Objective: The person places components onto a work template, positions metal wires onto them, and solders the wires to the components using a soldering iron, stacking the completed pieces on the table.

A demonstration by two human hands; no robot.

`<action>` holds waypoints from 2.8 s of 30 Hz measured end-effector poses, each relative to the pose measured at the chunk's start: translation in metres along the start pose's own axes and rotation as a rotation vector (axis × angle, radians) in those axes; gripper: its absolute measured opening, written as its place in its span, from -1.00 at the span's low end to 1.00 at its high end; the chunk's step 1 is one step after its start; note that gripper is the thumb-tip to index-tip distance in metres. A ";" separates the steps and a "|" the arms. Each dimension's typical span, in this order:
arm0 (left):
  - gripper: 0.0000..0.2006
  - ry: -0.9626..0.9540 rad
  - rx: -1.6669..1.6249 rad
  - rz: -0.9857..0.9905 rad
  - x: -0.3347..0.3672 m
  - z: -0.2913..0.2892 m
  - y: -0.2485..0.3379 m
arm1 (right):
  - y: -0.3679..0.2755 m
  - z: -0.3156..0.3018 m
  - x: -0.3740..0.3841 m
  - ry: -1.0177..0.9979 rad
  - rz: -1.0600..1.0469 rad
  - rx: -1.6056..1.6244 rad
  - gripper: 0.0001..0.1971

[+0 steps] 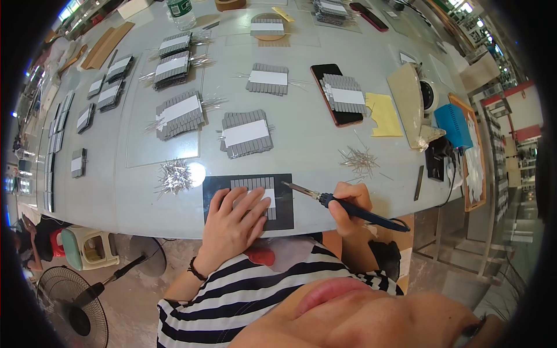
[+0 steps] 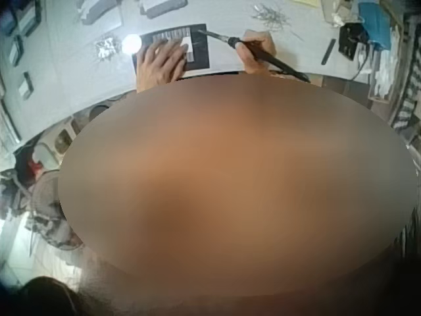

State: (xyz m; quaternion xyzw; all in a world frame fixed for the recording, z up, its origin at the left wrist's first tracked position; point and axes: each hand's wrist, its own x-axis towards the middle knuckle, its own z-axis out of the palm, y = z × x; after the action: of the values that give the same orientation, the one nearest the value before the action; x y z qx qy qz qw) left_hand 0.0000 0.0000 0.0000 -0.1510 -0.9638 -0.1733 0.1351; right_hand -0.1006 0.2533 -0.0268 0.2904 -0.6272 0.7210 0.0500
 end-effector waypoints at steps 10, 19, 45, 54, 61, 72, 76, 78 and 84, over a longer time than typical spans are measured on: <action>-0.63 0.014 -0.006 0.001 0.001 0.000 0.000 | -0.005 0.002 0.004 -0.002 0.016 -0.019 -0.77; -0.63 0.035 -0.020 0.001 0.001 0.000 0.001 | -0.003 0.004 0.004 0.036 0.001 -0.044 -0.79; -0.59 0.297 -0.102 0.076 -0.011 -0.004 0.002 | 0.010 0.005 0.005 0.259 -0.032 0.002 -0.83; -0.33 -0.001 -1.579 0.707 0.027 -0.111 0.140 | 0.012 0.002 0.005 0.358 -0.028 0.032 -0.83; -0.04 -0.300 -1.944 0.964 0.040 -0.112 0.215 | 0.013 0.008 0.008 0.333 -0.110 0.057 -0.84; -0.07 -0.532 -2.003 0.728 0.022 -0.105 0.224 | 0.011 0.010 0.007 0.312 -0.135 0.054 -0.85; -0.08 -0.620 -2.051 0.683 0.020 -0.102 0.214 | 0.014 0.009 0.007 0.320 -0.116 0.035 -0.85; -0.08 -0.663 -2.067 0.658 0.019 -0.100 0.209 | 0.013 0.009 0.009 0.318 -0.125 0.014 -0.86; -0.12 -0.534 -2.183 0.736 0.017 -0.086 0.197 | 0.014 0.011 0.011 0.334 -0.119 0.014 -0.86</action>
State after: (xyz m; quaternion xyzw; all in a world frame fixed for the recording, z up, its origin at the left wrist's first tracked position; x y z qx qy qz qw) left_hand 0.0688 0.1478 0.1408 -0.4866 -0.2018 -0.8185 -0.2292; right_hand -0.1119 0.2372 -0.0330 0.2036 -0.5867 0.7593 0.1942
